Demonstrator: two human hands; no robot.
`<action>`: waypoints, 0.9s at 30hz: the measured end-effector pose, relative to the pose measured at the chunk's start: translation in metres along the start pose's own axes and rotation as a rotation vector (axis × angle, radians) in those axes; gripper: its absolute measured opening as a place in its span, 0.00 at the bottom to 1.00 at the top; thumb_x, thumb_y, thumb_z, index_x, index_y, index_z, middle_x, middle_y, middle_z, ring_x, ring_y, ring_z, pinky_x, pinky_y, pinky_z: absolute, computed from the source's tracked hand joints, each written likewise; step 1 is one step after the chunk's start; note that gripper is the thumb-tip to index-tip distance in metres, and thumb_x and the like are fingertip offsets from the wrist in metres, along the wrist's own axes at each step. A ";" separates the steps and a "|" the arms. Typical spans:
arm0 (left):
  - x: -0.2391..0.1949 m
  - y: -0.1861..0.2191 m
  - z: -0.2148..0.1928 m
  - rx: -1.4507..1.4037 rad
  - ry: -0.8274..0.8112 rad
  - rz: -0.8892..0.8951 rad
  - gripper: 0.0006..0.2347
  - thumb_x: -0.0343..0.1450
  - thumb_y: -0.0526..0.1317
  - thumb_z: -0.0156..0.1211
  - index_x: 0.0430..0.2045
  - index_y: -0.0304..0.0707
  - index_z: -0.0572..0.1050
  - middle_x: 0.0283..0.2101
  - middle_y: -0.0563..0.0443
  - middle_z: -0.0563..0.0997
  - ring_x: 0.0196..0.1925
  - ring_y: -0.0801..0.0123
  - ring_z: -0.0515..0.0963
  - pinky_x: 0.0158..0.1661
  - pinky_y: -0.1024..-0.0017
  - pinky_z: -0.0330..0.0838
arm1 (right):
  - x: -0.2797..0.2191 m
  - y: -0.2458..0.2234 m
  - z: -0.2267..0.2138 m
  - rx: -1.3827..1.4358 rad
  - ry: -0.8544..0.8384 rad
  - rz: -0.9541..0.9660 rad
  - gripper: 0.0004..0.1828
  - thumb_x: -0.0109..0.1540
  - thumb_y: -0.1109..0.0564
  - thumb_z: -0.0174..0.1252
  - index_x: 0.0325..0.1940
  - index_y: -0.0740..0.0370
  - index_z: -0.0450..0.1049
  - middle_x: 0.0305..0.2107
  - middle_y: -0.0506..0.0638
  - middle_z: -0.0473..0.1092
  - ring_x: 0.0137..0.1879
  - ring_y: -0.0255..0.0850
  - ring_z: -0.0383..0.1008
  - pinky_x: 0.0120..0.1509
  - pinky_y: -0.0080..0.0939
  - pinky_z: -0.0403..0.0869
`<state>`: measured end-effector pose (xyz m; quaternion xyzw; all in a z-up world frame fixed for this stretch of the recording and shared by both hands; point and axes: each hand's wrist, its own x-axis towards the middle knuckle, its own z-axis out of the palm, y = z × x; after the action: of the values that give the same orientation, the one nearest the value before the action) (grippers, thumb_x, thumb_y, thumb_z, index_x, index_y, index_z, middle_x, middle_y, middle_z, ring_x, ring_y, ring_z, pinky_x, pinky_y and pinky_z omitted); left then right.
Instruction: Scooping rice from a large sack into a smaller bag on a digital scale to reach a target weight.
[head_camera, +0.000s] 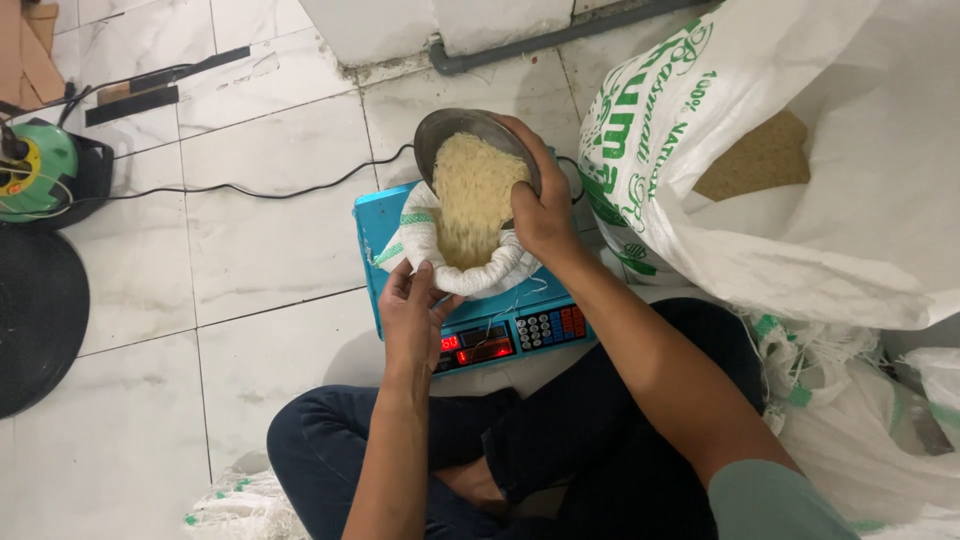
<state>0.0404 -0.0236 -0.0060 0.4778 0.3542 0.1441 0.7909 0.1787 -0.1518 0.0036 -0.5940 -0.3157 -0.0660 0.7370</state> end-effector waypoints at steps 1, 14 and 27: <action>0.000 0.000 0.000 0.003 0.001 -0.003 0.21 0.71 0.37 0.58 0.57 0.25 0.65 0.38 0.42 0.70 0.34 0.58 0.81 0.36 0.59 0.85 | 0.000 -0.001 0.000 -0.013 -0.006 -0.008 0.39 0.55 0.71 0.35 0.72 0.58 0.57 0.65 0.58 0.59 0.73 0.58 0.55 0.76 0.71 0.53; -0.004 0.002 0.002 0.012 -0.011 -0.008 0.22 0.71 0.37 0.58 0.57 0.24 0.64 0.39 0.41 0.70 0.35 0.57 0.81 0.35 0.58 0.85 | 0.004 -0.008 0.002 -0.070 -0.041 -0.106 0.37 0.56 0.71 0.35 0.70 0.58 0.59 0.63 0.57 0.60 0.70 0.57 0.58 0.75 0.68 0.55; -0.003 0.000 0.001 0.005 -0.008 0.000 0.22 0.71 0.38 0.57 0.57 0.23 0.64 0.39 0.41 0.70 0.35 0.57 0.81 0.35 0.58 0.85 | 0.004 -0.030 0.007 -0.258 -0.234 -0.170 0.31 0.62 0.66 0.29 0.67 0.52 0.64 0.63 0.58 0.56 0.67 0.65 0.60 0.69 0.76 0.62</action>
<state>0.0388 -0.0257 -0.0047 0.4802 0.3514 0.1416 0.7911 0.1656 -0.1531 0.0313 -0.6582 -0.4373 -0.0983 0.6048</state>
